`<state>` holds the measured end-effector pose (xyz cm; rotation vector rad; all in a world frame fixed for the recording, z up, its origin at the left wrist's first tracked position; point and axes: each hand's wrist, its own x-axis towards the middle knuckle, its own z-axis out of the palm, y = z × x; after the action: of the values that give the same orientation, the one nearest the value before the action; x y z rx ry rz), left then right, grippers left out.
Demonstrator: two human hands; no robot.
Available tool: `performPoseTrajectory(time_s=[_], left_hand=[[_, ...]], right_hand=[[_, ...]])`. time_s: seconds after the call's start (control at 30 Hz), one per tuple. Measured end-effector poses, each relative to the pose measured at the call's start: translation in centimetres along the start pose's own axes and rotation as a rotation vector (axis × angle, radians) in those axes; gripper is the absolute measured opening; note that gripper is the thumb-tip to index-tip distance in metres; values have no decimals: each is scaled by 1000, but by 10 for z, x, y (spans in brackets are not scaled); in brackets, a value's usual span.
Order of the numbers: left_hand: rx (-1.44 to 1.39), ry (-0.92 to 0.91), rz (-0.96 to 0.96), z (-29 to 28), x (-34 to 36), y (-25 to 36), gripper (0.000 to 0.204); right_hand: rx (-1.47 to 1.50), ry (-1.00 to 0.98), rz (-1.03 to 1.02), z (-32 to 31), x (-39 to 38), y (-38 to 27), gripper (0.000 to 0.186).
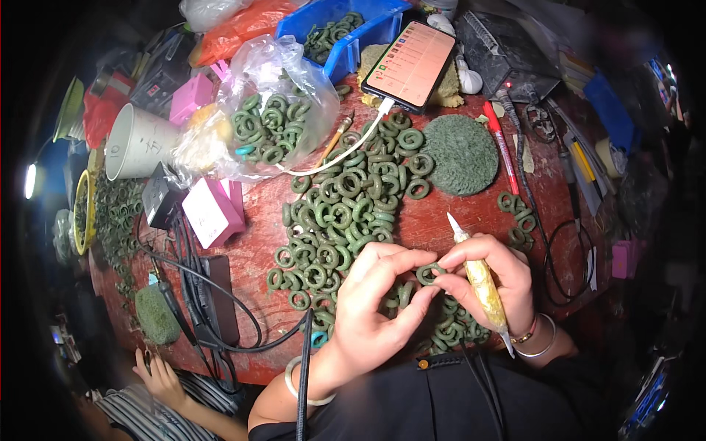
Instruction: Joining and finishing small green rings using a heated tool.
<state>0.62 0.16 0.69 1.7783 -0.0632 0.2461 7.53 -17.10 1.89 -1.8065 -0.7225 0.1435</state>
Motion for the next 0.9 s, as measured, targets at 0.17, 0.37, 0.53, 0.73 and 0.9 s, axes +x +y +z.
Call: performPoseTrajectory(time_s=[0.17,0.37,0.53,0.73,0.9], left_hand=[[-43,20,-34,0,0,-1,32],[80,8,99,-2,2,-4,33],[-230,-21,-216,-3,-2,8,38],[-547,-95,-532,-10,-1,15,40],[-504,-63,-468,-5,-3,8,39]], right_hand=[[291,-9,326,-2,-3,-6,18],[217,-16,161,1,-4,1,28],[184,34,18,-2,-3,5,33],[67,7,-157,-3,0,5,32],[34,-42,-192,-4,2,7,32]])
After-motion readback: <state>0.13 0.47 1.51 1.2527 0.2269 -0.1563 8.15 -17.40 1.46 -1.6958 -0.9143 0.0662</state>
